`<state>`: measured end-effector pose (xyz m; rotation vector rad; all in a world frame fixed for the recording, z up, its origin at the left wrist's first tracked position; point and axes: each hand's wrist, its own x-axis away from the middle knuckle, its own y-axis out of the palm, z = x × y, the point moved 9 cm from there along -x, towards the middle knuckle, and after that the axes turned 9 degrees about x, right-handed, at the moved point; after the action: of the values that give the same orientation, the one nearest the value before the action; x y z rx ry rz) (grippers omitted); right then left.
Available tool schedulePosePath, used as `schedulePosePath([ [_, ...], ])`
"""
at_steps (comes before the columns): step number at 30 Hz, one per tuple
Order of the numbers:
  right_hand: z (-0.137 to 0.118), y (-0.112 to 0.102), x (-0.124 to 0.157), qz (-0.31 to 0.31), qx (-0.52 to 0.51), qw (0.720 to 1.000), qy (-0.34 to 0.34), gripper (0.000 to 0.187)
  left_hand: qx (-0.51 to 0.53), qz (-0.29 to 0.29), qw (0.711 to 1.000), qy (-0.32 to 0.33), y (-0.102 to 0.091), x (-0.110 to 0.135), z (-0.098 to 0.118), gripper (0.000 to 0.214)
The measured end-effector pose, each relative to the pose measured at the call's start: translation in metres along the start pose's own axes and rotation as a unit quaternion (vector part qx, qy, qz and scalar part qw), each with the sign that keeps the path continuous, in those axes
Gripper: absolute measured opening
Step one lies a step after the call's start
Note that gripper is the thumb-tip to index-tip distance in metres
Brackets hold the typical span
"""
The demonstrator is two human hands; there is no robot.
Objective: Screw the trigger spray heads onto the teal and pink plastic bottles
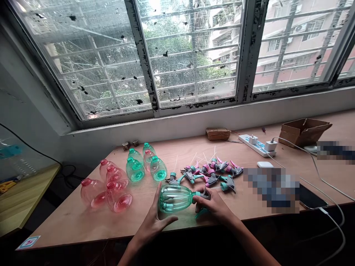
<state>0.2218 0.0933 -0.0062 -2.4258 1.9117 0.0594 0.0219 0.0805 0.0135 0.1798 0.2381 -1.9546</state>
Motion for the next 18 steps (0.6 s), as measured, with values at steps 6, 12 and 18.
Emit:
schedulePosePath([
  [6,-0.0009,0.0000,-0.0004,0.009,-0.001,1.000,-0.001,0.040,0.007,0.013,1.000,-0.006,-0.0039,-0.0023,-0.0005,0.105],
  [12,-0.0027,-0.0010,0.0003,0.013,0.007,1.000,-0.002,0.040,-0.001,0.003,1.000,-0.004,-0.0027,-0.0008,-0.0032,0.115],
  [18,0.0001,-0.0026,-0.0001,0.027,0.023,0.999,0.006,0.041,-0.033,0.025,0.999,-0.005,-0.0083,-0.0028,-0.0069,0.106],
])
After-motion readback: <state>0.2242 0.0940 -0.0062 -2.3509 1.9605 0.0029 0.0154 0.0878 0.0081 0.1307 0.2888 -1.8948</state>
